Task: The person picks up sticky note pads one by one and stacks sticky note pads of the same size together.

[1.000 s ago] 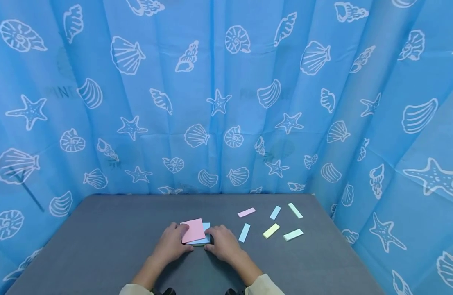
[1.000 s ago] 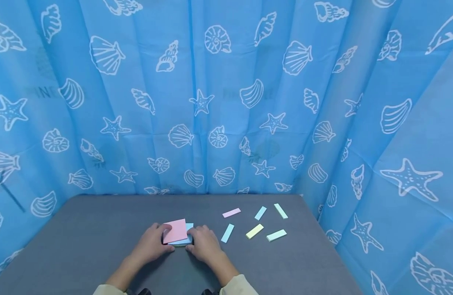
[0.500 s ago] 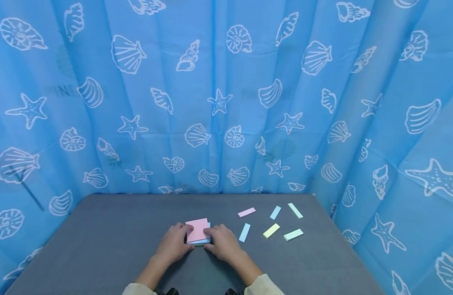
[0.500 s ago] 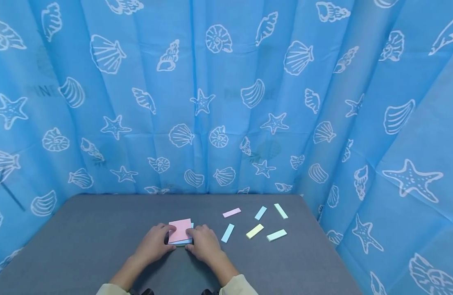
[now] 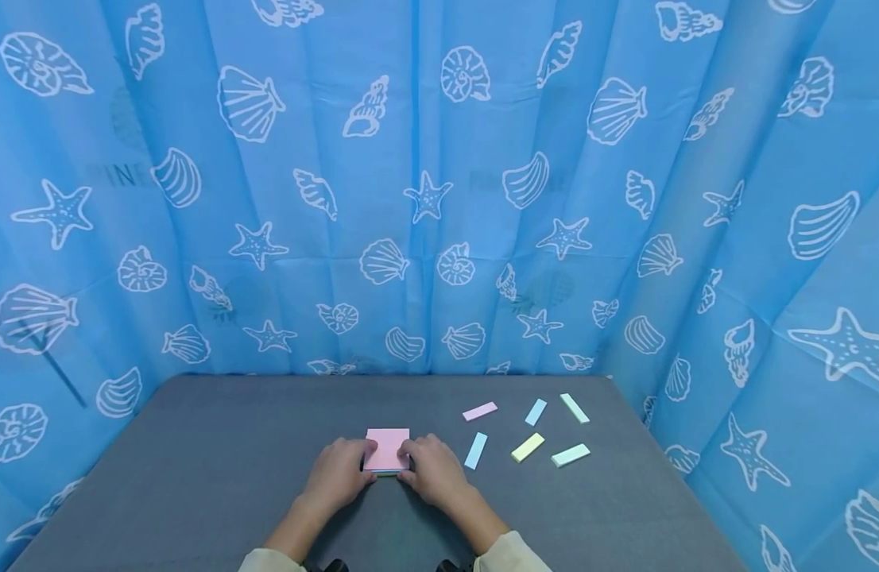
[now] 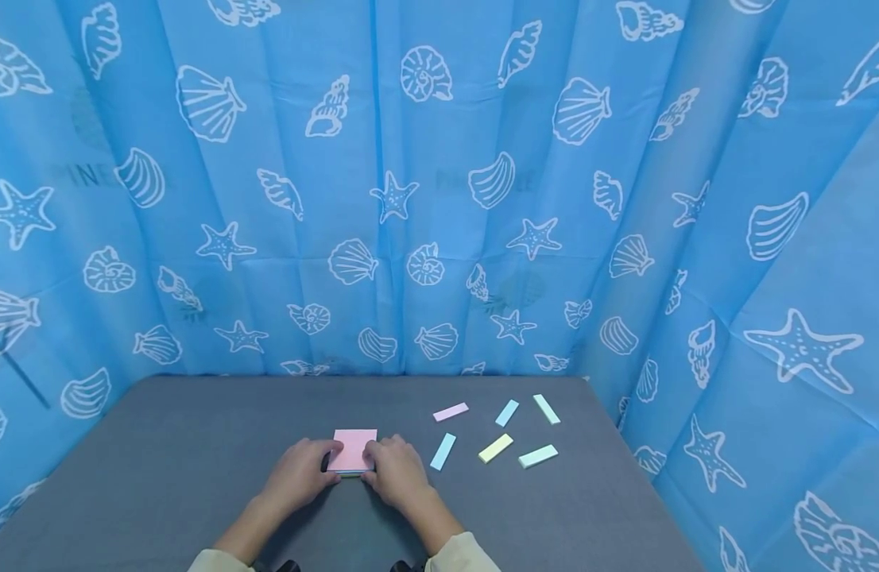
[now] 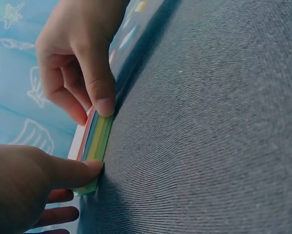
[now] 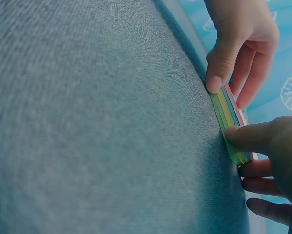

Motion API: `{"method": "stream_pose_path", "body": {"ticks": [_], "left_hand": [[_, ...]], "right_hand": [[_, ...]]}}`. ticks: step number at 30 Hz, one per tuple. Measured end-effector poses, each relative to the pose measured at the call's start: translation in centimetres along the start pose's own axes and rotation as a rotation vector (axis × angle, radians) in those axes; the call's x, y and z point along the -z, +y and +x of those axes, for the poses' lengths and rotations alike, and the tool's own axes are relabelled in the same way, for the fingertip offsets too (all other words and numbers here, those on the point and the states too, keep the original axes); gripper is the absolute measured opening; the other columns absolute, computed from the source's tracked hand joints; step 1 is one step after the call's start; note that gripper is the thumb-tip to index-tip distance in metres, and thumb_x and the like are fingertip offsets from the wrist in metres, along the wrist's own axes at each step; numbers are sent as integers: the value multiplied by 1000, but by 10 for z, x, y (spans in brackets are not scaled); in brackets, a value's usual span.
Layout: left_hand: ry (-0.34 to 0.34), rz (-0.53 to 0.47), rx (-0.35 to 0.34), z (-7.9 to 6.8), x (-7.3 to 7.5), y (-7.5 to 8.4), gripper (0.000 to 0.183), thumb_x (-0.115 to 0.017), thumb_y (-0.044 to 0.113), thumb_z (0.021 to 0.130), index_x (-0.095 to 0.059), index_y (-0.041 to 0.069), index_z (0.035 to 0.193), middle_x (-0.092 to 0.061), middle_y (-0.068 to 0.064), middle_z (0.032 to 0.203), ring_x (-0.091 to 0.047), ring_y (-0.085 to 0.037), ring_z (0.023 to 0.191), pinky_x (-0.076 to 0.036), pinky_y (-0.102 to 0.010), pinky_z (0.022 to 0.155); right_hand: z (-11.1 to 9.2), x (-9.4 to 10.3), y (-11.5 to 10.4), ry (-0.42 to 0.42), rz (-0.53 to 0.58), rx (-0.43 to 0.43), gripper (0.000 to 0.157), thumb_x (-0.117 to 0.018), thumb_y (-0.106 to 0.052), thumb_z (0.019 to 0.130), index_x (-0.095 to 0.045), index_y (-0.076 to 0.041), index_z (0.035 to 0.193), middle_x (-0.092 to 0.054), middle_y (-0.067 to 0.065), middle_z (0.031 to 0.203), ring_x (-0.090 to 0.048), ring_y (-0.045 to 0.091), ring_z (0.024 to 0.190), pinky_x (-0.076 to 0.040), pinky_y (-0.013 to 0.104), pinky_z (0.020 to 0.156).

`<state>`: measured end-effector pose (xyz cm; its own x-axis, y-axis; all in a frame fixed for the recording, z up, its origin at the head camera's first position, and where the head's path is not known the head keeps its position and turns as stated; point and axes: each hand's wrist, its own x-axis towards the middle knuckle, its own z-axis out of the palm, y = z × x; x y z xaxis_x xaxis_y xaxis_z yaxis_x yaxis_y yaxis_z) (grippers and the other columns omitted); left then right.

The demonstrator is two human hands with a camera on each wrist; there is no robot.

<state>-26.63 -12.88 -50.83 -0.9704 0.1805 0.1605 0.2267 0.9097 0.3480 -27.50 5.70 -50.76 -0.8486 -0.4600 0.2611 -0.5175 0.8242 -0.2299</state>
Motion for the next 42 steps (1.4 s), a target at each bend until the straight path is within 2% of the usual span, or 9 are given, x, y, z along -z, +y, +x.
{"method": "stream_pose_path", "body": {"ticks": [6, 10, 13, 15, 20, 25, 33, 42], "left_hand": [[71, 89, -58, -4, -1, 3, 32, -85, 22, 74, -75, 13, 103, -71, -1, 88, -61, -21, 78, -49, -44, 72], [144, 156, -113, -7, -4, 4, 16, -85, 21, 74, -71, 16, 79, -61, 4, 66, -52, -17, 60, -43, -38, 60], [176, 195, -141, -9, -6, 5, 26, -84, 19, 74, -59, 20, 65, -47, 9, 55, -40, -13, 51, -34, -36, 55], [192, 214, -152, -10, -6, 6, 30, -83, 18, 74, -56, 21, 62, -45, 9, 53, -38, -13, 50, -33, -35, 54], [221, 187, -153, -12, -5, 6, 17, -84, 15, 72, -67, 17, 72, -57, 6, 59, -46, -12, 52, -37, -35, 54], [213, 128, -109, -12, -5, 6, 20, -85, 16, 73, -72, 14, 88, -54, 7, 61, -41, -12, 54, -36, -34, 53], [253, 119, -61, -14, -10, 4, 29, -87, 14, 68, -75, 13, 94, -69, 0, 72, -62, -19, 64, -46, -43, 60], [234, 124, -83, -10, -8, 5, 27, -87, 16, 70, -76, 12, 94, -71, -2, 78, -61, -18, 65, -44, -39, 61]], "right_hand": [[1, 1, 1, 40, -29, 46, 15, -80, -27, 81, -69, -21, 89, -54, -12, 71, -46, 8, 68, -40, 23, 61], [2, 0, 1, 50, -42, 57, 15, -81, -26, 81, -69, -22, 88, -56, -12, 71, -47, 8, 68, -41, 23, 61], [2, 0, 2, 52, -43, 57, 15, -81, -25, 81, -69, -22, 89, -57, -11, 72, -48, 8, 69, -42, 24, 61], [1, 0, 2, 53, -43, 56, 16, -81, -24, 80, -69, -22, 90, -57, -11, 73, -48, 8, 69, -42, 24, 61], [1, 0, 2, 34, -27, 38, 19, -82, -24, 80, -68, -21, 93, -58, -11, 75, -48, 8, 70, -42, 25, 62], [1, -2, 2, 20, -17, 21, 24, -83, -22, 79, -68, -21, 98, -61, -9, 79, -49, 9, 72, -44, 26, 63], [2, 0, -1, 5, -18, 16, 25, -82, -19, 78, -68, -21, 99, -62, -8, 80, -50, 10, 72, -45, 27, 64], [0, 3, 2, 24, -27, 45, 22, -81, -20, 81, -68, -20, 99, -61, -8, 79, -50, 10, 71, -44, 25, 64]]}}
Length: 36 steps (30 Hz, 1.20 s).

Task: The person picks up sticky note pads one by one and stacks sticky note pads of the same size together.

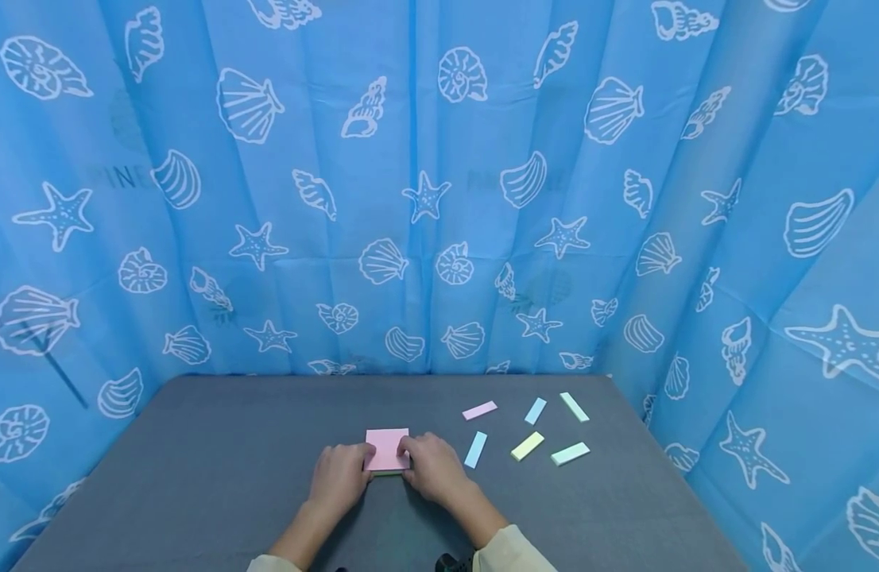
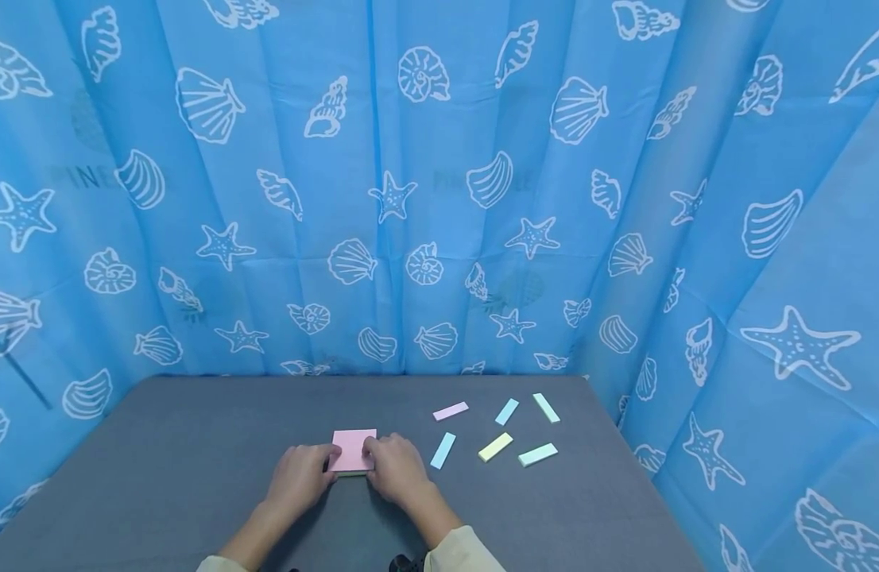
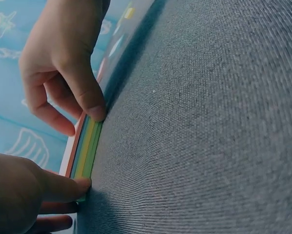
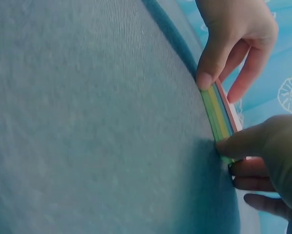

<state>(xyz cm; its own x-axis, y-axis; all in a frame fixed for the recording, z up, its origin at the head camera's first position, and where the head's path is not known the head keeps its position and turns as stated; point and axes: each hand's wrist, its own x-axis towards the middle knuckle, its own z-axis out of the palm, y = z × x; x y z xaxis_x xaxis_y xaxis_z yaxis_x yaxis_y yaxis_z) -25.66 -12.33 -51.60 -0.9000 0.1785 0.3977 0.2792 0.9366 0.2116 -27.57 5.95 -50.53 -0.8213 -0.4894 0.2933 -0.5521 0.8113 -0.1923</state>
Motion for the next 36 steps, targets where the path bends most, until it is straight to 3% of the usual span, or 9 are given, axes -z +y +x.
{"method": "stream_pose_path", "body": {"ticks": [9, 13, 24, 36], "left_hand": [[-36, 8, -53, 6, -1, -5, 20, -86, 17, 73, -76, 13, 90, -59, 7, 64, -44, -11, 57, -38, -32, 59], [-55, 4, -64, 10, -4, -9, 20, -85, 18, 75, -76, 14, 92, -61, 7, 65, -43, -10, 59, -38, -31, 59], [23, 29, -179, 29, -19, -25, 15, -82, 22, 80, -74, 15, 90, -60, 6, 64, -45, -10, 58, -39, -29, 61], [21, 37, -87, 52, -27, -34, 19, -79, 21, 83, -74, 13, 100, -70, -4, 80, -57, -18, 66, -47, -34, 66]], "right_hand": [[4, 0, 8, -5, -33, 51, 21, -79, -26, 83, -70, -22, 101, -64, -8, 82, -51, 9, 72, -46, 24, 67], [9, -3, 12, -17, -47, 54, 21, -79, -28, 83, -70, -23, 102, -65, -8, 83, -51, 10, 73, -47, 24, 68], [28, -7, 24, 9, -82, 83, 18, -76, -25, 85, -69, -21, 101, -62, -7, 78, -52, 12, 70, -47, 26, 67], [56, -17, 20, 92, -136, 27, 9, -72, -18, 88, -70, -17, 97, -63, -4, 74, -57, 15, 67, -49, 29, 63]]}}
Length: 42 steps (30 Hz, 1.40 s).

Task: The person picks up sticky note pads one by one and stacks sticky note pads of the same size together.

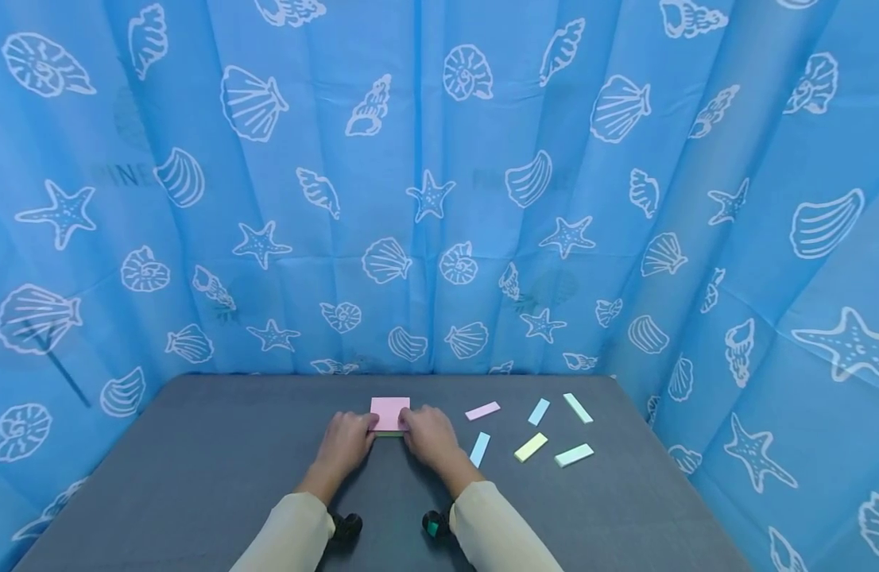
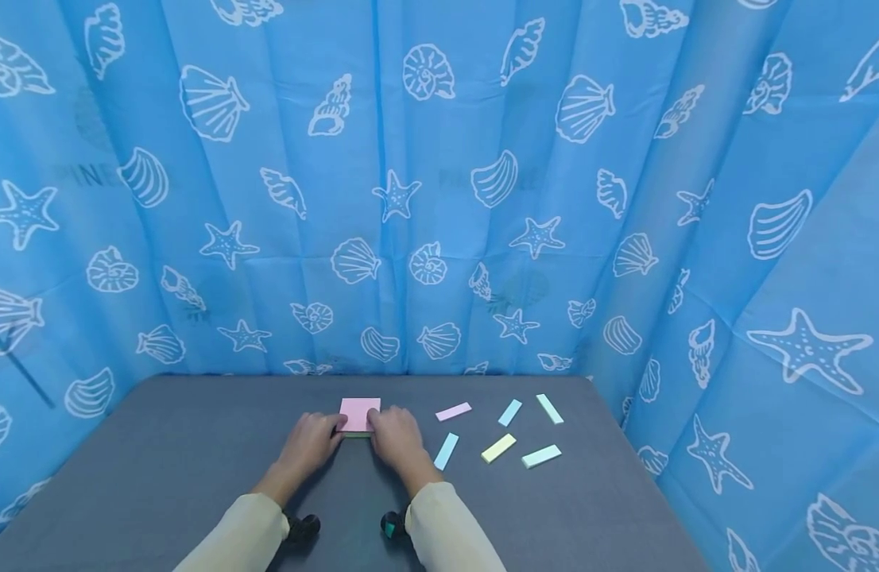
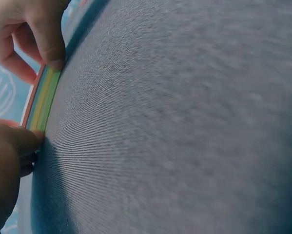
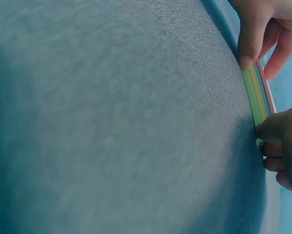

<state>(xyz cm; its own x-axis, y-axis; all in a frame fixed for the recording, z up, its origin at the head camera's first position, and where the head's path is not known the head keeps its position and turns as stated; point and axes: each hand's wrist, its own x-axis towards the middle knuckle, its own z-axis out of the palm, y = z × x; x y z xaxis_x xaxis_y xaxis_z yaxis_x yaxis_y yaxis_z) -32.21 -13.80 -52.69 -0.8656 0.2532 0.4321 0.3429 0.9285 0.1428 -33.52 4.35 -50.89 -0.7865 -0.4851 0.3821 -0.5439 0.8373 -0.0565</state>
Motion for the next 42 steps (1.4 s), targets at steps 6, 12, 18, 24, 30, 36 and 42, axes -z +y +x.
{"method": "stream_pose_path", "body": {"ticks": [6, 12, 18, 24, 30, 36, 42], "left_hand": [[-39, -6, 80, 5, 1, -1, 25, -77, 21, 85, -74, 12, 108, -72, -6, 89, -58, -20, 71, -49, -35, 70], [-31, -32, 114, 7, 0, 0, 23, -76, 21, 86, -74, 13, 108, -73, -5, 89, -56, -19, 70, -46, -33, 67], [-38, -49, 148, 7, -1, 1, 23, -77, 20, 85, -74, 13, 108, -73, -5, 91, -61, -21, 76, -50, -38, 74], [-117, -112, 183, 8, 1, 2, 30, -80, 22, 82, -70, 13, 109, -68, -5, 99, -60, -25, 91, -49, -47, 83], [-154, -165, 209, 3, 1, -2, 39, -77, 23, 85, -66, 14, 120, -66, -8, 113, -58, -28, 106, -44, -51, 93], [-170, -204, 222, -2, 2, -2, 47, -76, 24, 86, -62, 16, 130, -63, -11, 124, -55, -33, 116, -40, -54, 98], [-189, -232, 247, -4, 2, 3, 47, -75, 22, 87, -61, 18, 132, -62, -11, 124, -53, -33, 118, -38, -55, 100]], "right_hand": [[11, -5, -3, -34, -13, -74, 10, -70, -20, 91, -71, -18, 100, -65, -4, 78, -59, 15, 71, -51, 29, 68], [19, -9, -3, -66, -2, -123, 11, -71, -21, 90, -71, -19, 100, -64, -5, 76, -58, 14, 71, -51, 29, 68], [19, -10, -3, -77, 31, -166, 14, -70, -20, 90, -72, -19, 105, -67, -4, 84, -59, 15, 77, -52, 31, 74], [15, -10, -2, -79, 139, -279, 22, -74, -17, 87, -71, -19, 109, -66, -2, 90, -55, 16, 82, -51, 34, 76], [13, -10, -1, -84, 232, -317, 24, -75, -18, 87, -70, -20, 111, -62, -3, 89, -52, 16, 83, -50, 34, 76], [9, -14, 2, -49, 299, -313, 25, -75, -17, 86, -70, -19, 110, -61, -3, 92, -51, 17, 87, -49, 37, 79], [6, -18, 7, -46, 313, -294, 29, -76, -17, 85, -68, -19, 113, -63, -2, 100, -51, 18, 91, -48, 38, 82]]}}
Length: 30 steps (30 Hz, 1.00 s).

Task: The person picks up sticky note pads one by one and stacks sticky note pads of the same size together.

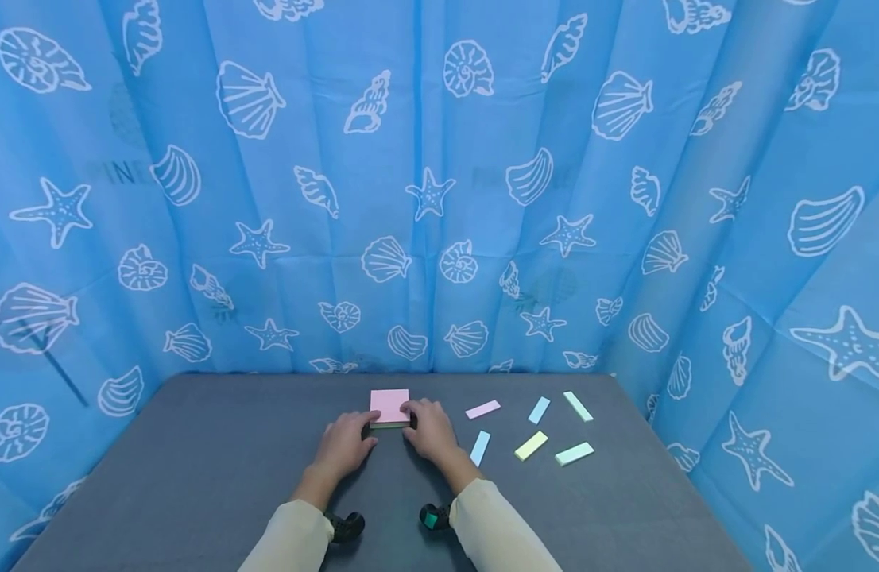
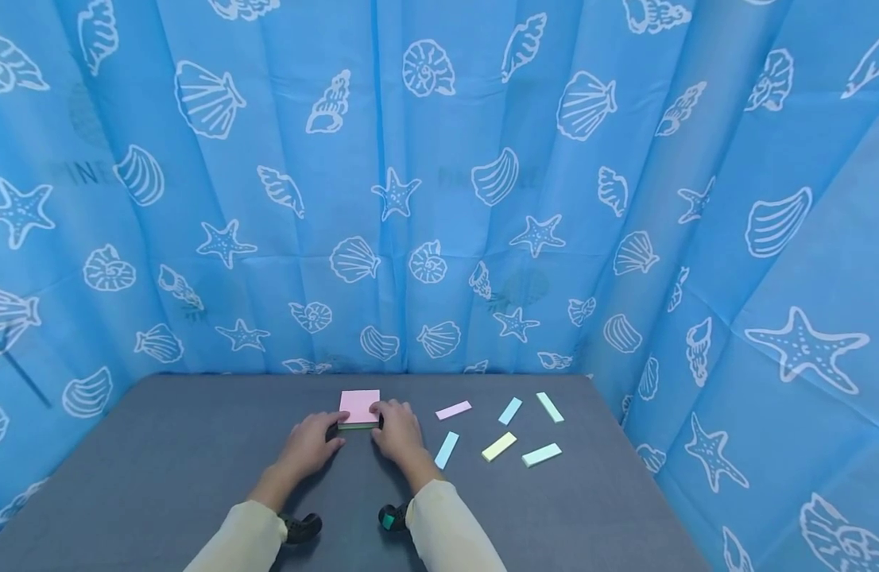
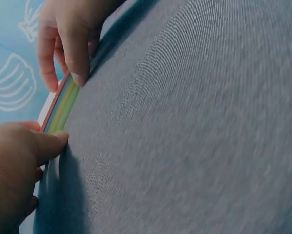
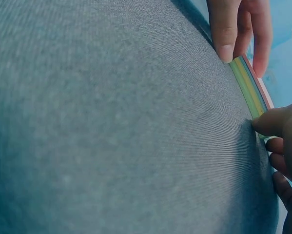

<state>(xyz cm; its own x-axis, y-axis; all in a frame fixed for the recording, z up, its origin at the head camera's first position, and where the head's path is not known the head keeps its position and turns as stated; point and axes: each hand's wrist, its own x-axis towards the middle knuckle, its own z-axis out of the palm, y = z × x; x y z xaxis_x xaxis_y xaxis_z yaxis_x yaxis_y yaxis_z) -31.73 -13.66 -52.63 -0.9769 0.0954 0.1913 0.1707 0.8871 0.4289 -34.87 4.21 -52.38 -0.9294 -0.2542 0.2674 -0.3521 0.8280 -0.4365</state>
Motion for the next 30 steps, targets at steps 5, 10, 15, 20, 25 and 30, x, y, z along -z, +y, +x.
{"method": "stream_pose_path", "body": {"ticks": [5, 10, 15, 20, 25, 30], "left_hand": [[5, 2, 26, -1, -1, 3, 47, -75, 21, 87, -61, 17, 132, -62, -11, 125, -53, -33, 120, -37, -54, 101], [10, 5, 28, -2, -2, 4, 47, -75, 21, 87, -62, 17, 131, -62, -11, 123, -54, -33, 118, -38, -55, 100], [7, 0, 39, -1, -3, 3, 49, -74, 24, 88, -60, 19, 134, -62, -10, 125, -54, -32, 118, -37, -55, 101], [13, -4, 33, -1, -3, 2, 49, -75, 23, 87, -60, 19, 134, -62, -10, 124, -54, -32, 118, -38, -55, 101], [15, -12, 28, -3, -1, 5, 48, -75, 23, 87, -61, 18, 133, -62, -10, 123, -55, -32, 117, -38, -55, 101], [4, -12, 30, -3, 2, 6, 48, -74, 23, 88, -60, 18, 134, -62, -10, 124, -55, -31, 118, -38, -54, 101]], "right_hand": [[-2, 1, 0, -15, 12, 19, 31, -75, -18, 87, -67, -19, 117, -63, -1, 105, -52, 19, 95, -48, 39, 86], [-7, 5, 1, -47, -2, 47, 37, -73, -20, 89, -65, -17, 125, -64, 1, 113, -52, 19, 99, -48, 40, 89], [-9, 12, 1, -85, -18, 69, 41, -72, -21, 90, -63, -16, 129, -64, 3, 119, -55, 21, 105, -47, 42, 93], [-13, 18, -1, -124, -32, 89, 42, -72, -21, 89, -63, -15, 130, -63, 5, 122, -56, 23, 110, -46, 44, 96], [-20, 28, -1, -128, -2, 116, 40, -73, -21, 89, -64, -12, 127, -64, 6, 122, -56, 24, 113, -44, 45, 98], [-28, 39, 4, -116, 5, 148, 36, -74, -21, 88, -67, -11, 121, -65, 6, 120, -56, 26, 114, -45, 46, 97]]}}
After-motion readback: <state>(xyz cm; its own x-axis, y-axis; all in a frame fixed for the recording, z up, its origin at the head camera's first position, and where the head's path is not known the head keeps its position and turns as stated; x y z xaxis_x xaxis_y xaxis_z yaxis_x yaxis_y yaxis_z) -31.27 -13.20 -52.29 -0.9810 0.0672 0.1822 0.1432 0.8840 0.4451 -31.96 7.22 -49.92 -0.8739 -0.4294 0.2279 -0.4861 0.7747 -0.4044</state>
